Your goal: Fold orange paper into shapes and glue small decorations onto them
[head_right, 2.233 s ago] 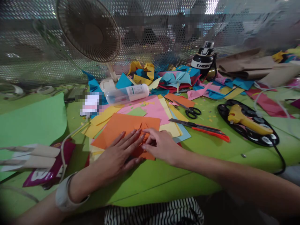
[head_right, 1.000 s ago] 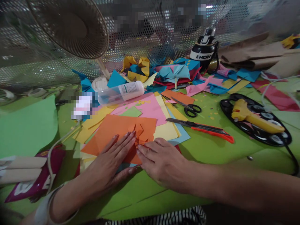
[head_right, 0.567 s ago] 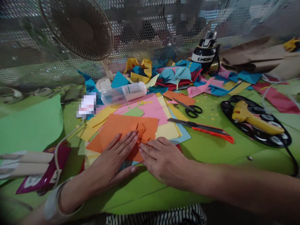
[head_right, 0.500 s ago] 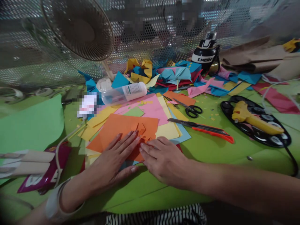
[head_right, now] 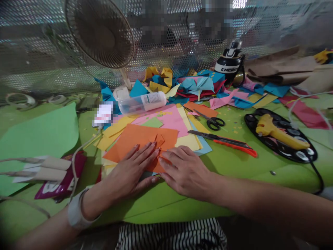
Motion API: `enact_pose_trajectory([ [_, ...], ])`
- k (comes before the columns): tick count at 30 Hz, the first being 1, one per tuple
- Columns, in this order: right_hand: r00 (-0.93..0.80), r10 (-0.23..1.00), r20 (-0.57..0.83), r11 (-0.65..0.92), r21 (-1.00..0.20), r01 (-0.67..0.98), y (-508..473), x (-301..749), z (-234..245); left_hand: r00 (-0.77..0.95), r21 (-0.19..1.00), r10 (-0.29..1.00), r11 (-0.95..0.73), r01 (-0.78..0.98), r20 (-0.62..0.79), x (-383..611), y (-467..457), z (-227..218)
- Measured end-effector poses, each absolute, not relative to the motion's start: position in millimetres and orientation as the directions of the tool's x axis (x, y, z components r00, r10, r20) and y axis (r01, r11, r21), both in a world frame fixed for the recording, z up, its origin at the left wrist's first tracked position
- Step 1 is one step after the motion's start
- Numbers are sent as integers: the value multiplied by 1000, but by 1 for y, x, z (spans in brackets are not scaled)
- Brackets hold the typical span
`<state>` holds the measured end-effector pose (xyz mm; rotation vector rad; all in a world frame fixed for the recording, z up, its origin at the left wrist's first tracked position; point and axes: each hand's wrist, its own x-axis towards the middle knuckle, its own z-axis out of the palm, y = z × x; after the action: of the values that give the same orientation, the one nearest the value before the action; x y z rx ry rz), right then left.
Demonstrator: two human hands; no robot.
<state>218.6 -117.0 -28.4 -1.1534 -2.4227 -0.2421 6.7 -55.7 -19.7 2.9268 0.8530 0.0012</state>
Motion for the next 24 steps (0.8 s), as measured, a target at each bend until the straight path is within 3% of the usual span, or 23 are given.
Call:
enact_pose_trajectory([
  [24, -655, 664, 360, 713, -41, 700, -114, 215, -32, 866, 53, 499, -865, 498, 5, 3, -56, -19],
])
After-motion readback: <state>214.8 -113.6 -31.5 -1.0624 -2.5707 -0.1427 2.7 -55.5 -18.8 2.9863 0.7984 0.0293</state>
